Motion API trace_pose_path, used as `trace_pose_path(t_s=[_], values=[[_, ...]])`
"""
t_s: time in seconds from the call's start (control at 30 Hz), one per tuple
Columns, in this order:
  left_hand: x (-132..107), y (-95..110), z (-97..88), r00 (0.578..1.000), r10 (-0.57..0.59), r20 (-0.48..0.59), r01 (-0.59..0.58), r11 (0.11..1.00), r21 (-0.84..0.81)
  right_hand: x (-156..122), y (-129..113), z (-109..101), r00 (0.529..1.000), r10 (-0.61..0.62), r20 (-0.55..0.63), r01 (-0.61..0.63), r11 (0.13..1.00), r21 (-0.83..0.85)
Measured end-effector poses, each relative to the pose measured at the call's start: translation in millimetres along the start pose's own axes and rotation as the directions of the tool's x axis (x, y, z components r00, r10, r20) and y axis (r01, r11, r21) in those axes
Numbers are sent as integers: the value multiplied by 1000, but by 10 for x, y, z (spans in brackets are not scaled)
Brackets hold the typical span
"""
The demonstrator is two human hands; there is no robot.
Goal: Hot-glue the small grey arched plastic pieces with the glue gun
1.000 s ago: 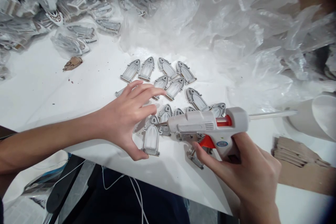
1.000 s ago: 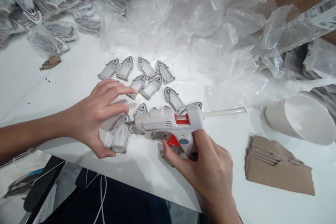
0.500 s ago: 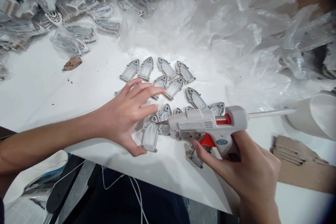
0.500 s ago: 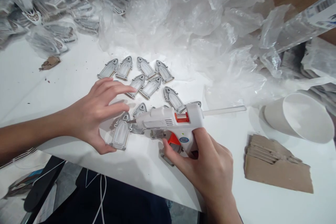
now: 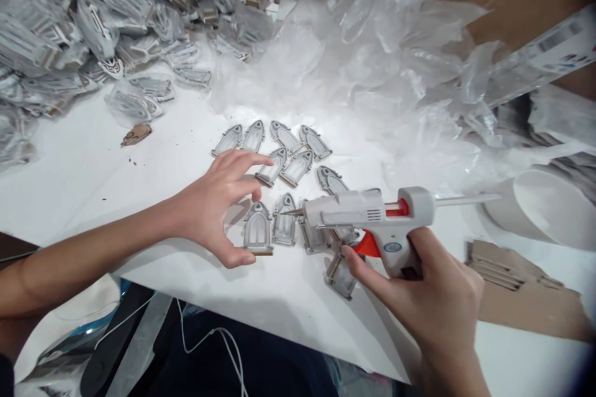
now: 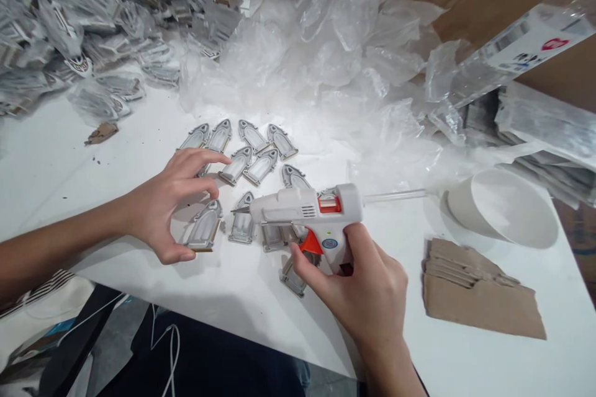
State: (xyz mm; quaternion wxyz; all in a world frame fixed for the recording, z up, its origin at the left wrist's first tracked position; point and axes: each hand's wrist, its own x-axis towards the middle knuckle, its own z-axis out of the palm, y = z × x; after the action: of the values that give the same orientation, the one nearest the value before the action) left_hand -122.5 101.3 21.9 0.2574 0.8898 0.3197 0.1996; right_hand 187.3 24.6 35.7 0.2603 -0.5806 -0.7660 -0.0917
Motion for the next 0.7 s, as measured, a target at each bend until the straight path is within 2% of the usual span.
trace_pose_path(t_s=[0.3,0.7], values=[[23,-17,-46,995,-77,58,86,979,-187,15,-27,-26,992,96,-86,-94,995,25],[8,-44,-35,994,-88,57,100,961,-260,-8,1,-17,985,136,-103,-135,991,18]])
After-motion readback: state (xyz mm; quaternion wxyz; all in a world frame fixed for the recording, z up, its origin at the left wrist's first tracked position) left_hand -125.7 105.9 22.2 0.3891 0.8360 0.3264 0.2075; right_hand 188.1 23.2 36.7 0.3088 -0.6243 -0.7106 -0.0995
